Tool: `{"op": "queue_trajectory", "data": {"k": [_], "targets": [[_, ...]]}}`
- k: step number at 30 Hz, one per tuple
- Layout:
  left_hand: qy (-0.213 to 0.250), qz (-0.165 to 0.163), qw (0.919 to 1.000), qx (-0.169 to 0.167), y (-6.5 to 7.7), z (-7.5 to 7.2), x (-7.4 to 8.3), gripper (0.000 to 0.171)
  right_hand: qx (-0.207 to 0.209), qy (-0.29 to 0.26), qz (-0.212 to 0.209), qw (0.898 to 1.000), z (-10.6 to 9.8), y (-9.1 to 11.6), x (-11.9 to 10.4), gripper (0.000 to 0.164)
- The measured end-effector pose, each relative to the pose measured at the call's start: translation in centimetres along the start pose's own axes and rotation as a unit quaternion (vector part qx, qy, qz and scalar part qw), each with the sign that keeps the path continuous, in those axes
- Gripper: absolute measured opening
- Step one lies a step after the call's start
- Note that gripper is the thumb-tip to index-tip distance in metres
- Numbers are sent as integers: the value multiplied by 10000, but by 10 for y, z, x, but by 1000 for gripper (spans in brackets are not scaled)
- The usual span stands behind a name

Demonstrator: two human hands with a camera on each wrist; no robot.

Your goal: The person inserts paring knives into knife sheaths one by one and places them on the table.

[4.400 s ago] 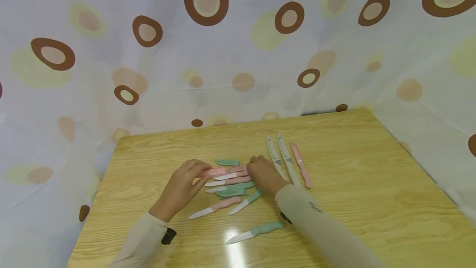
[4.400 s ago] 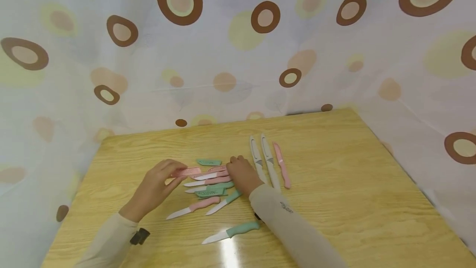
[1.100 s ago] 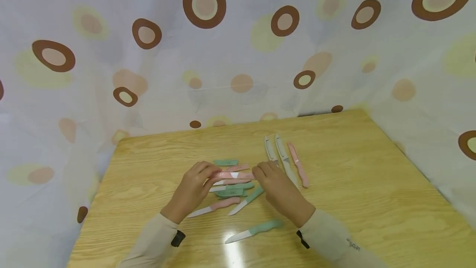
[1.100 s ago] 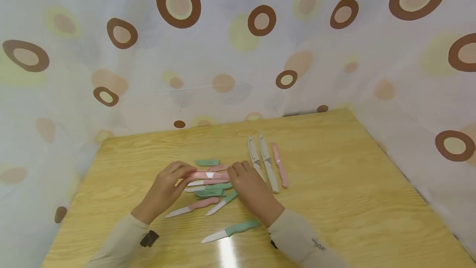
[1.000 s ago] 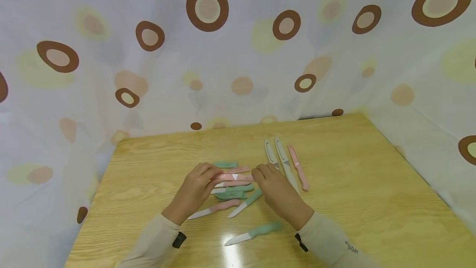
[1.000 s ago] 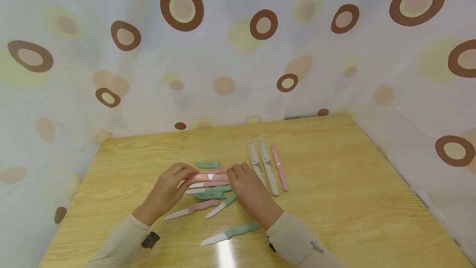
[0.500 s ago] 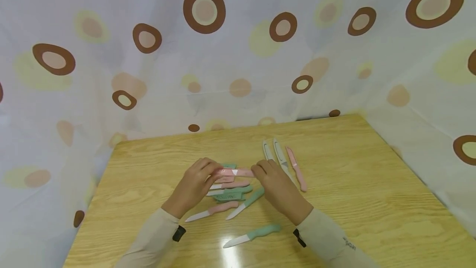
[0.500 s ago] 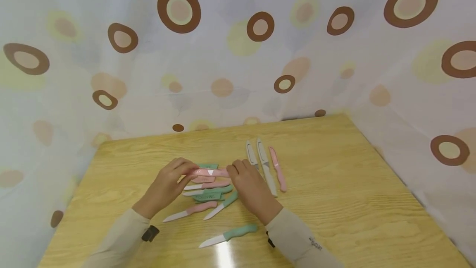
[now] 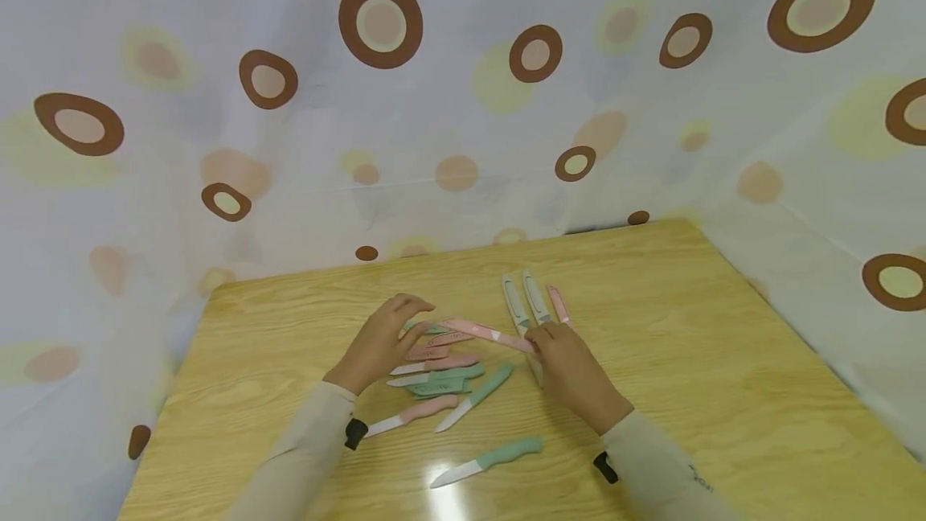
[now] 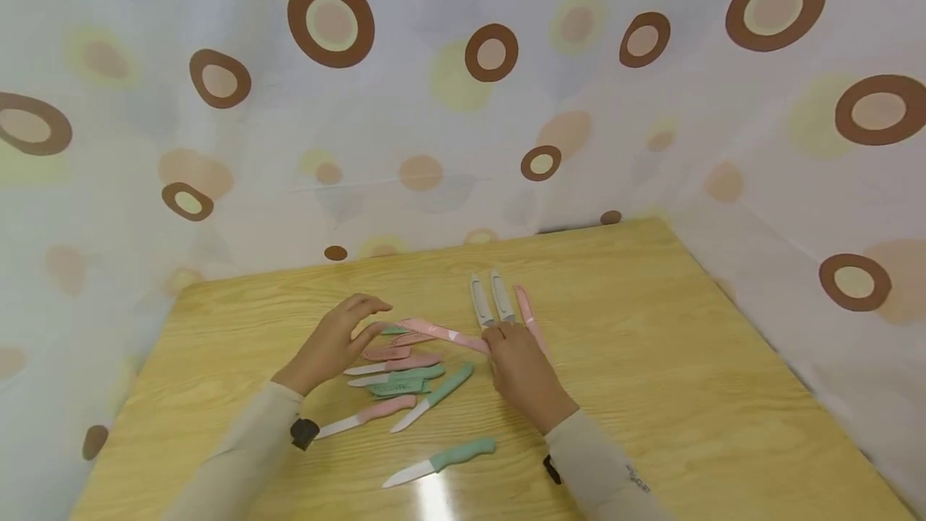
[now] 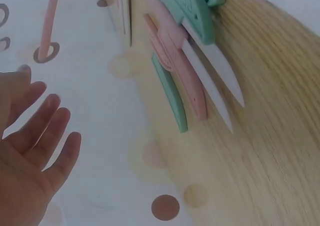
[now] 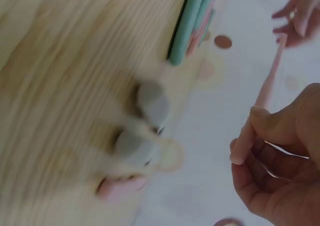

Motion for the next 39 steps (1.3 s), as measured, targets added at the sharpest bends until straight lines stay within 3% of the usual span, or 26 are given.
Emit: {"op": "queue_trajectory", "data": {"k": [3,6,11,14,24,32,39], "targets": [[-70,-312,9995,76,2,-3,-10,22,141,-295,566,9979,-6,7,22,18],[-31,-484,9988,-6,6,-3,-16,17,145,-433,1368,9895,-10,15,50,16],[-62,-582,9981,-218,13,0,-20,15,-457,-641,2709,9594,-8,30,87,17],[-58,-573,9979,-298,15,2,-19,16,-831,-750,3121,9434,-2,37,98,14],[-13,-701,9959,-566,18,5,-20,16,-1020,-797,3355,9331,12,42,102,16],[-28,-694,9960,-570,17,7,-22,14,-1136,-724,3356,9323,12,42,101,15],[-62,-825,9945,-636,17,10,-22,23,-1054,-824,3313,9340,10,42,96,15]]}}
Point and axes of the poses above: each hand's wrist, its own y-axis away from the middle knuckle, its own z-axis out of the palm, x = y × z, the point moved 4 cm from there along -y, towards the middle knuckle, and after that the axes turned 6 degrees about -z, right-handed, at the moved point
